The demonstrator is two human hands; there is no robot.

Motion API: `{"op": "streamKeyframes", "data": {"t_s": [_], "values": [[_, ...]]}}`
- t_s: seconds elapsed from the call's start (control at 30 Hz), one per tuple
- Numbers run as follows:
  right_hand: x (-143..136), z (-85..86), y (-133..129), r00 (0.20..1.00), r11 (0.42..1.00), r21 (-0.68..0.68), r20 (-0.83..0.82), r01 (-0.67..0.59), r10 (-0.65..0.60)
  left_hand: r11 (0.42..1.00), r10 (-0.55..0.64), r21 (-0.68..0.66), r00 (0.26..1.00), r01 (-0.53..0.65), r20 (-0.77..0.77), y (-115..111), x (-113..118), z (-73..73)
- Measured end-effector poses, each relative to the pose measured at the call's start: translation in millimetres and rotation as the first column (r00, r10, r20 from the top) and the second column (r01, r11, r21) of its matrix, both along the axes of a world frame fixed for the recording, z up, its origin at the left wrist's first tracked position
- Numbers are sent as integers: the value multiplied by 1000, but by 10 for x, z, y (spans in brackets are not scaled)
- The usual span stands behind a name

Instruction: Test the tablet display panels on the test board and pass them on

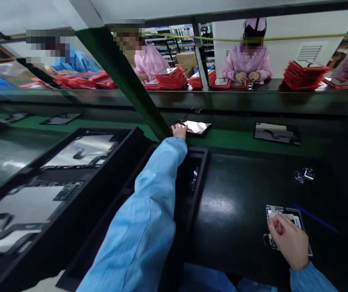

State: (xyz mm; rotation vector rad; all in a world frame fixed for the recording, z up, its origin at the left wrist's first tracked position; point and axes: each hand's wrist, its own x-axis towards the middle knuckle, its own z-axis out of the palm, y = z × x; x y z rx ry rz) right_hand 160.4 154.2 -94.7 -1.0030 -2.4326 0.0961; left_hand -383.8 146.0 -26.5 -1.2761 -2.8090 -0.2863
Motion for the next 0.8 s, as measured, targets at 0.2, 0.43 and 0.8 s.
{"op": "streamKeyframes", "data": {"t_s": [0.2, 0.43, 0.8], "values": [[-7, 28, 8, 1000, 1000, 16, -17, -10, 10, 992, -47, -110, 994, 58, 97, 101, 130, 302], [2, 54, 28, 1000, 1000, -22, -15, 11, -11, 786, -375, -370, 858, 495, 351, -1245, 715, 390], [1, 52, 90, 999, 991, -126, 1, 49, -49, 880, -470, -59, 882, 472, 45, -2285, 1060, -228]]}}
